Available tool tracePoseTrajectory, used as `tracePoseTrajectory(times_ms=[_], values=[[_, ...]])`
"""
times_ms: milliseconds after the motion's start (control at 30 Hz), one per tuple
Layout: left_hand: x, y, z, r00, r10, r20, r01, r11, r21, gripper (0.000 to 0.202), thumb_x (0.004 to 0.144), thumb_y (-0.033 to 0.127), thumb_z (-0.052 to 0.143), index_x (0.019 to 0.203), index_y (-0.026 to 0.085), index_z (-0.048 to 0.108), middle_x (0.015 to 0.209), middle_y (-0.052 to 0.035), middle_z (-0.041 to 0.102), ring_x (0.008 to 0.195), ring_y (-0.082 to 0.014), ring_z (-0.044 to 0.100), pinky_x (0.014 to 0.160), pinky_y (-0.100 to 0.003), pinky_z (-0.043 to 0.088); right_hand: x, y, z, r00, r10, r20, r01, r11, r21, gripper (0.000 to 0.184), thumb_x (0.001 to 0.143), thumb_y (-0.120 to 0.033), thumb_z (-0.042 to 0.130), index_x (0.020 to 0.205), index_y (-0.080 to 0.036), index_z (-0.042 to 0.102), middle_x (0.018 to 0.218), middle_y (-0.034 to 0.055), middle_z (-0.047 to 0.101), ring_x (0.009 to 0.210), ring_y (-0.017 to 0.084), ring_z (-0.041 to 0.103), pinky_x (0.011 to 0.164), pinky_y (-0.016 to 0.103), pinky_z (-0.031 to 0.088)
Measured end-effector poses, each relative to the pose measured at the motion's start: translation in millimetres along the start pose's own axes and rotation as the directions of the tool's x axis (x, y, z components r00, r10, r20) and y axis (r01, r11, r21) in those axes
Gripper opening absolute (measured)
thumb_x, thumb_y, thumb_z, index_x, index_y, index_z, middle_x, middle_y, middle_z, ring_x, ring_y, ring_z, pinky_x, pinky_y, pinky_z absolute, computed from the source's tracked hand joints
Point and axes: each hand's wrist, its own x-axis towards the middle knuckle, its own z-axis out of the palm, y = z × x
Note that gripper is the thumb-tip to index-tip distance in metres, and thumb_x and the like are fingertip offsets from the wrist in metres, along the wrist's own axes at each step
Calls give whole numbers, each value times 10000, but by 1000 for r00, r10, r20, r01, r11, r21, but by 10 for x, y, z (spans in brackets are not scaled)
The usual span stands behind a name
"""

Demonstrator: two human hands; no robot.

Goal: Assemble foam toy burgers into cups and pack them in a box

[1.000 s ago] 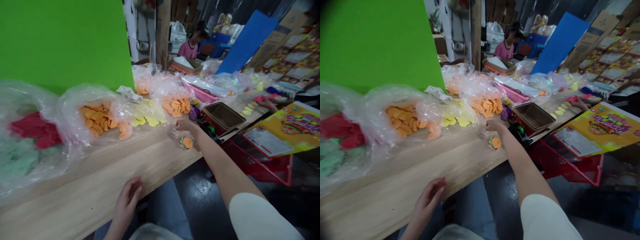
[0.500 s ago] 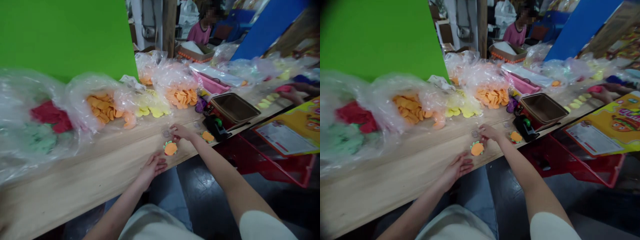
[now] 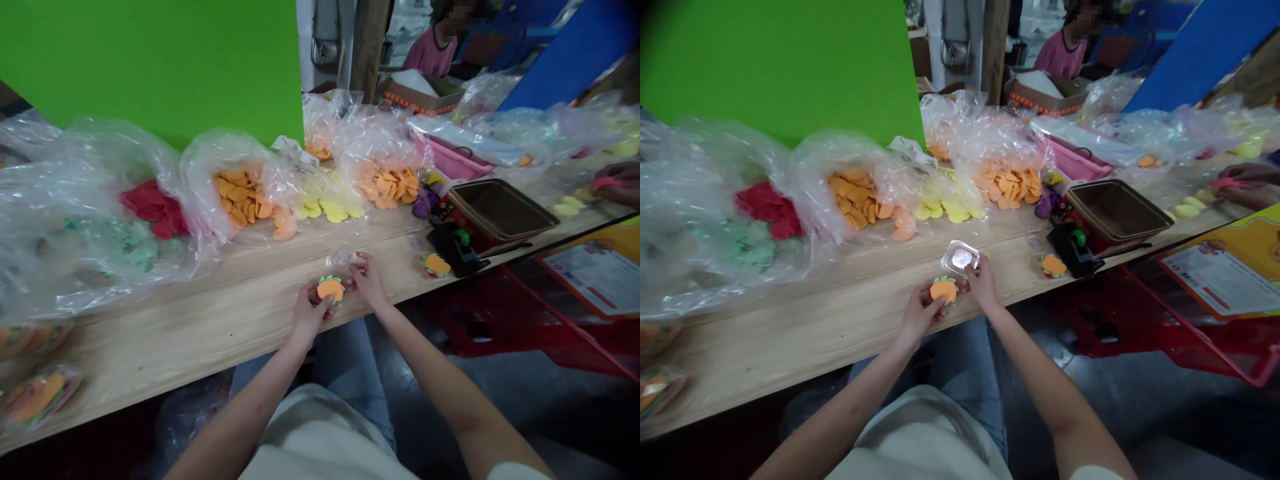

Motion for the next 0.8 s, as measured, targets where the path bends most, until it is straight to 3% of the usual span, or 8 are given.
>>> tracePoseTrajectory(times_ms=[100, 167, 300, 433, 567, 667, 800], values=[[16, -27, -25, 1000, 7, -17, -7, 1000, 7, 534, 656, 352, 694, 1083, 180, 423, 765, -15, 587, 468, -79, 543, 454, -220, 459, -69, -14, 1, 989, -149, -8, 147, 985, -88, 471, 823, -321, 412, 1266, -249, 270, 1133, 86, 516, 555, 107, 562, 448, 241, 500], [24, -22, -37, 1000, -5, -21, 5, 1000, 5, 531, 650, 348, 699, 1072, 172, 430, 754, -19, 586, 473, -86, 548, 453, -225, 462, -128, -19, -24, 956, -292, 13, 288, 937, -195, 447, 837, -286, 397, 1270, -229, 302, 1190, 95, 499, 699, 136, 590, 592, 274, 531], [29, 19, -49, 999, -41, -12, 41, 999, -23, 537, 619, 320, 728, 1048, 166, 444, 776, -37, 598, 512, -97, 571, 497, -239, 485, -272, -3, -132, 846, -509, 157, 525, 745, -411, 427, 840, -227, 407, 1262, -177, 365, 1219, 115, 492, 1067, 206, 504, 888, 357, 453], [6, 93, -115, 994, -86, 66, 92, 992, -86, 499, 655, 356, 693, 1059, 182, 458, 854, -61, 627, 607, -131, 623, 588, -271, 513, -448, 45, -203, 723, -614, 315, 682, 563, -468, 514, 821, -121, 374, 1325, -197, 306, 1276, 107, 444, 1176, 210, 416, 977, 415, 385], [-14, 133, -231, 984, -134, 114, 148, 981, -127, 408, 784, 523, 451, 954, 155, 497, 742, -71, 634, 637, -169, 642, 608, -307, 519, -601, 143, -147, 606, -665, 437, 785, 410, -465, 571, 781, -39, 361, 1328, -201, 328, 1331, 116, 370, 1249, 228, 314, 994, 445, 359], [11, 92, -258, 992, -114, 62, 120, 986, -116, 362, 768, 517, 472, 868, 169, 476, 673, -31, 610, 555, -138, 612, 525, -253, 485, -678, 210, -63, 592, -644, 485, 794, 360, -490, 568, 758, -23, 374, 1297, -201, 386, 1343, 117, 355, 1280, 260, 245, 982, 483, 356], [96, 30, -241, 999, -47, 9, 48, 997, -62, 281, 737, 432, 536, 783, 166, 458, 587, 12, 555, 460, -102, 534, 427, -195, 383, -774, 183, 5, 622, -646, 442, 774, 419, -475, 594, 702, -8, 395, 1267, -191, 423, 1340, 114, 358, 1272, 270, 250, 981, 495, 348]])
